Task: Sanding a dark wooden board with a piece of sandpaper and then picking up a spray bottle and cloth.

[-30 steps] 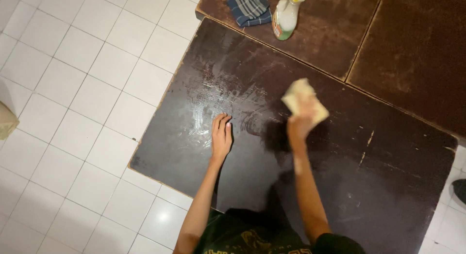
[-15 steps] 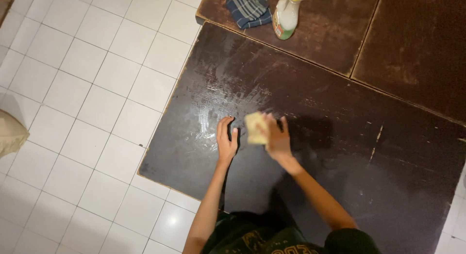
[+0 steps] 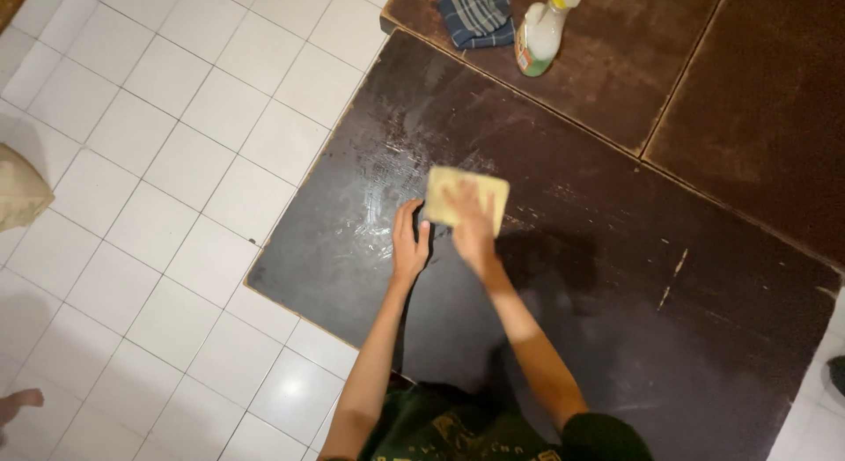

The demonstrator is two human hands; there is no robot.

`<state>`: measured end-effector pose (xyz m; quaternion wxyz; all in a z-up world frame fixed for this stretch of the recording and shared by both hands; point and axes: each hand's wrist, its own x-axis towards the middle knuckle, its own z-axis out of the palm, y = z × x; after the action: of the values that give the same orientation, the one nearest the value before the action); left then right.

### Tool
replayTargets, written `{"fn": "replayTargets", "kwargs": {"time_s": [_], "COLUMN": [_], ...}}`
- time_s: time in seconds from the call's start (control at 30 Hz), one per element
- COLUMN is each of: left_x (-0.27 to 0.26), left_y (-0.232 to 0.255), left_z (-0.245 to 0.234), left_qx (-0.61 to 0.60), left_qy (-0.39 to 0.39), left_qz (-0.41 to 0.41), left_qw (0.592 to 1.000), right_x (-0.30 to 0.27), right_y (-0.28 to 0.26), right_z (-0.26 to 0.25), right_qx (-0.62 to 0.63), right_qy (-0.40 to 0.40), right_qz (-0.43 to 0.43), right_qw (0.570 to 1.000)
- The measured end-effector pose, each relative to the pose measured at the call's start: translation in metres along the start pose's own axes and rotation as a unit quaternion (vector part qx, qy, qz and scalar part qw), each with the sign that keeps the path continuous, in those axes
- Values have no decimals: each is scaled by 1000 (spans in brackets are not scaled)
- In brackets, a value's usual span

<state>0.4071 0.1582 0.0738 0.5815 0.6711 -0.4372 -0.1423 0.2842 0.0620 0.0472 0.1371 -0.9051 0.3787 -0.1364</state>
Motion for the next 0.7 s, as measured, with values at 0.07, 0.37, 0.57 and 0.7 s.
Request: {"fn": "replayTargets", "kwargs": {"time_s": [0.07, 0.37, 0.57, 0.7], "left_x": [1, -4, -2, 0], "left_y": [-2, -14, -11, -9], "left_z": [1, 7, 5, 4], "left_qx": [3, 30, 29, 15], "left_qy": [3, 4, 7, 5], "left_qz": [3, 26, 40, 33], "left_qw": [1000, 999, 999, 999], "right_x": [-11, -58, -28, -10], "right_y": [-8, 68, 105, 190], "right_z": [-14, -102, -142, 1], "right_qx": [79, 495, 215, 55], "right_qy": [-14, 108, 357, 480], "right_qz": [-24, 172, 113, -143], "right_qw": [997, 845, 902, 864]}}
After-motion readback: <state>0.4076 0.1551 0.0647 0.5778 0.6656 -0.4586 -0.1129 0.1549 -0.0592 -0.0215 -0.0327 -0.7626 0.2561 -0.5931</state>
